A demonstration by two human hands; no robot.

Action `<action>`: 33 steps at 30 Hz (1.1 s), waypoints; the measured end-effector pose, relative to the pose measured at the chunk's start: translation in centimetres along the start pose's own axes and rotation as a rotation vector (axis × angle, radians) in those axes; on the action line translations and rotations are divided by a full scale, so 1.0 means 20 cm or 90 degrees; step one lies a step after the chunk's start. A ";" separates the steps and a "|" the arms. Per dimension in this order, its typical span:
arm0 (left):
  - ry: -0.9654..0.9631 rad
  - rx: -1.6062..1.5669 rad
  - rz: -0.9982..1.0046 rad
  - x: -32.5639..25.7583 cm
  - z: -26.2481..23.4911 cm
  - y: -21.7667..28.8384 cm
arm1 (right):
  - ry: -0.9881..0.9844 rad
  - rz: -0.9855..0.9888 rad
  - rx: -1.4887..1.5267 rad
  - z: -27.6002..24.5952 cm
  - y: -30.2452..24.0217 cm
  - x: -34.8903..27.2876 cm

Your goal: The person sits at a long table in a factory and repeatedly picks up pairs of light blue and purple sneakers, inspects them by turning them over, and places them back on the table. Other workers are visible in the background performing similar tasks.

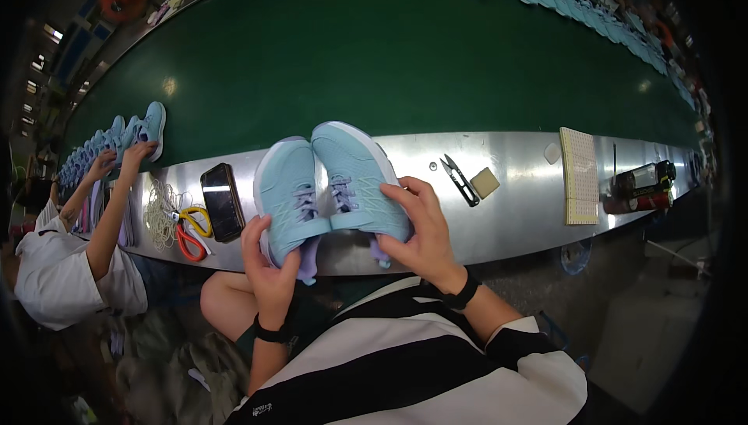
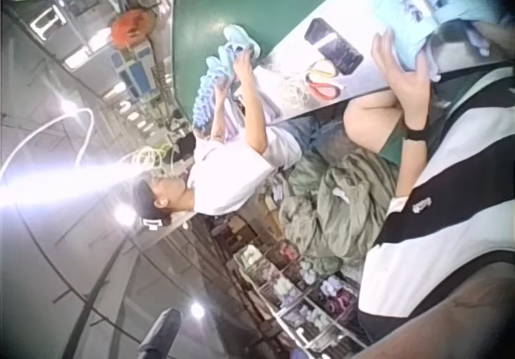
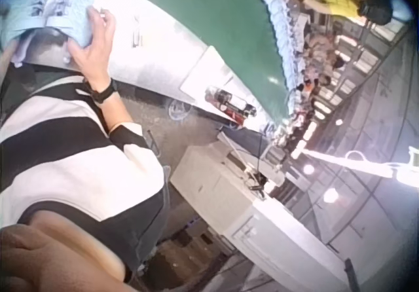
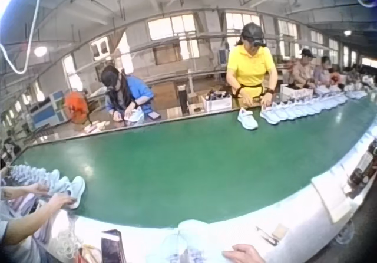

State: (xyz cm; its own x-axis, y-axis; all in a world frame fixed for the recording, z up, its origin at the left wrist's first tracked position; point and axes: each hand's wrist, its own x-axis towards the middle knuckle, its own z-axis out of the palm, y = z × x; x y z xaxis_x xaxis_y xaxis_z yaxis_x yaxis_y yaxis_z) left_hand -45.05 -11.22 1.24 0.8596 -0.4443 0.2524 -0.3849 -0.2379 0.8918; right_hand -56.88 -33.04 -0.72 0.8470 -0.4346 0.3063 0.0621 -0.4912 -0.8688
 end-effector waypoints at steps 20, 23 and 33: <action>-0.056 -0.750 -0.532 0.13 0.04 -0.06 | -0.104 0.479 0.816 0.10 -0.11 0.19; -0.001 -0.753 -0.531 0.16 0.06 -0.02 | -0.091 0.475 0.821 0.13 -0.16 0.23; -0.048 -0.068 -0.209 0.04 0.00 -0.32 | -0.031 0.171 0.091 0.00 0.12 0.09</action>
State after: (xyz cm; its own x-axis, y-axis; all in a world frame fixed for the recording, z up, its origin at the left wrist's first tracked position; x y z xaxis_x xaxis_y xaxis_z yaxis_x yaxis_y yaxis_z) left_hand -41.81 -10.06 -4.28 0.9027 -0.4229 -0.0792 -0.0515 -0.2890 0.9559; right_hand -55.25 -34.92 -2.26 0.8673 -0.4960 0.0420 -0.0973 -0.2516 -0.9629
